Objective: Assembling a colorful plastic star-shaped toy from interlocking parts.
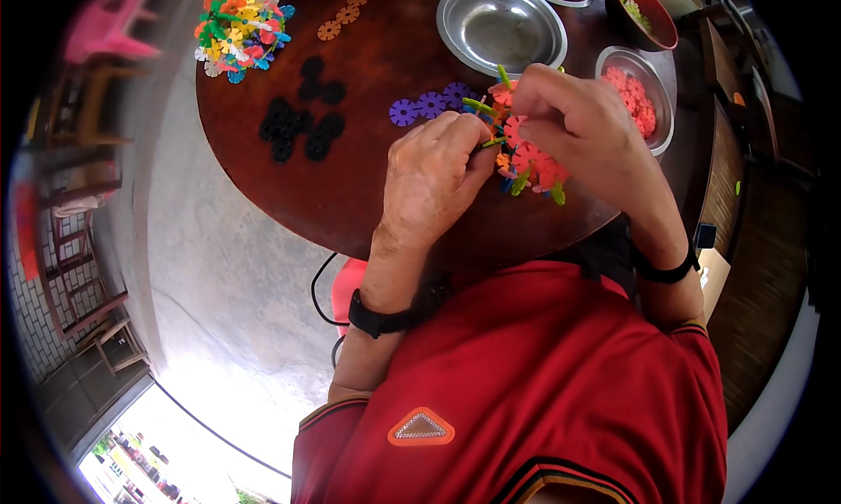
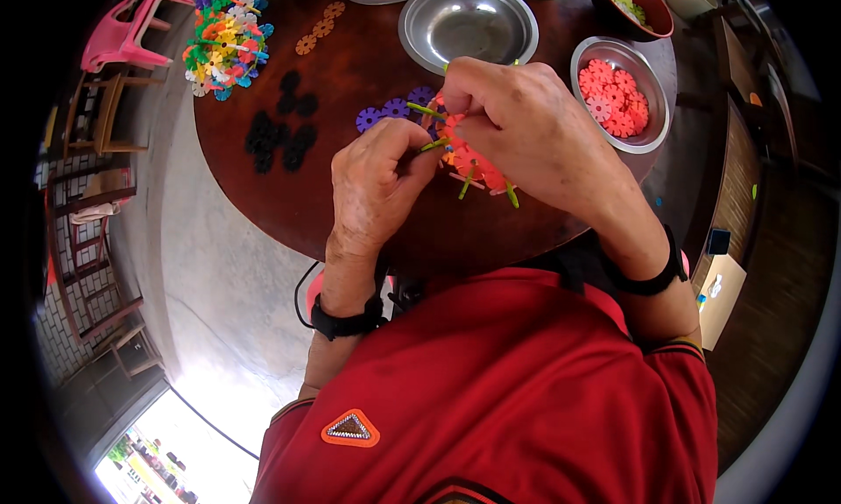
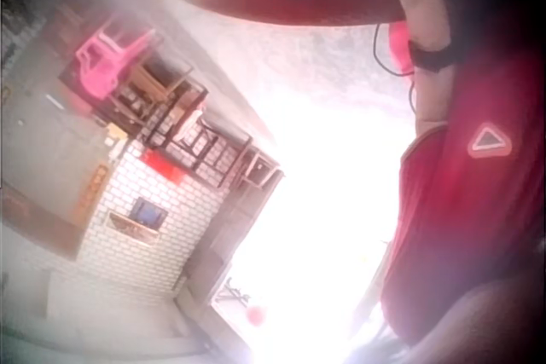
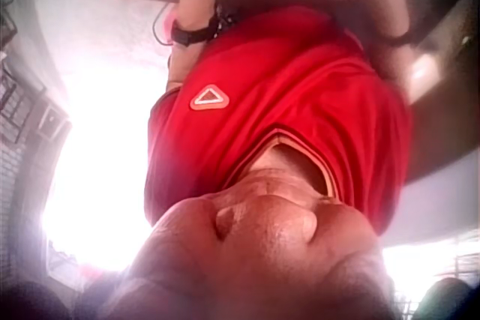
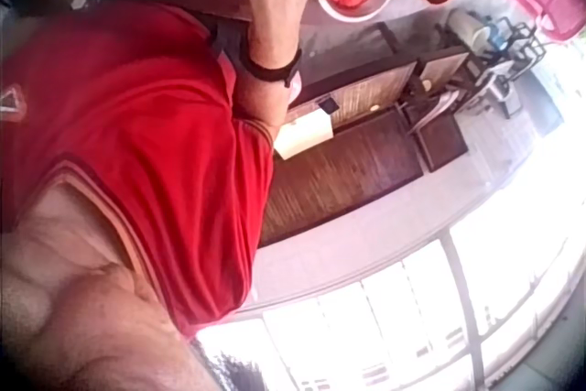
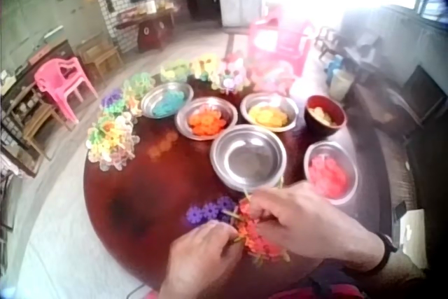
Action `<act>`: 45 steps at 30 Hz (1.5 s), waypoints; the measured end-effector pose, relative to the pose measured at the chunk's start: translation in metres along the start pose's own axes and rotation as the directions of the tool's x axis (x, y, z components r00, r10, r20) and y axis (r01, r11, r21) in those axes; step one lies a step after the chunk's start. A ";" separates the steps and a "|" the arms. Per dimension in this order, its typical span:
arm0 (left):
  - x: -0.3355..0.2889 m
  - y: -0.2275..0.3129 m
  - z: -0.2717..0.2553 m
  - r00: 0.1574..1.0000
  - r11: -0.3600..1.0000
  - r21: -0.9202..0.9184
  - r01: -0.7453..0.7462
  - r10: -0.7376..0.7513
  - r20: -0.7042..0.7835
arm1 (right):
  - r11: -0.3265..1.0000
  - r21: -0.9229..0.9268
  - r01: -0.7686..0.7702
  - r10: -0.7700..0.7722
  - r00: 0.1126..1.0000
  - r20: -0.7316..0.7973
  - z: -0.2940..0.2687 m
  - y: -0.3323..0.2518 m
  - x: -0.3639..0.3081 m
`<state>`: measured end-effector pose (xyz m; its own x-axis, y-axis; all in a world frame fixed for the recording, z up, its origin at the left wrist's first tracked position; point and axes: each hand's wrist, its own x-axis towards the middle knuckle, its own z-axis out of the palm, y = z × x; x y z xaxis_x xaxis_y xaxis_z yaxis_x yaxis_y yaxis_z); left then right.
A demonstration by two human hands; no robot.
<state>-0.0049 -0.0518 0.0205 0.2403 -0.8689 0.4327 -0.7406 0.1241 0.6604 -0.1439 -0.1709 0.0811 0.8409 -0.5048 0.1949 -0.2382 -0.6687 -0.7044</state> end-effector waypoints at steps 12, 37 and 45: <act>0.001 0.001 0.001 1.000 1.000 0.011 -0.029 0.029 -0.012 | 0.987 0.148 -0.058 0.060 0.998 -0.009 0.002 0.005 0.001; 0.001 -0.005 -0.008 0.993 0.986 -0.156 0.062 -0.045 0.113 | 1.000 0.017 -0.008 0.009 0.999 -0.037 0.007 0.003 0.000; 0.001 -0.011 -0.008 0.991 0.998 0.055 0.026 -0.033 0.132 | 0.999 -0.035 -0.024 0.022 0.998 -0.057 0.007 0.002 0.000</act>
<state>0.0079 -0.0502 0.0184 0.1794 -0.9283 0.3257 -0.7677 0.0749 0.6364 -0.1414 -0.1684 0.0744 0.8067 -0.5493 0.2178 -0.2748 -0.6751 -0.6847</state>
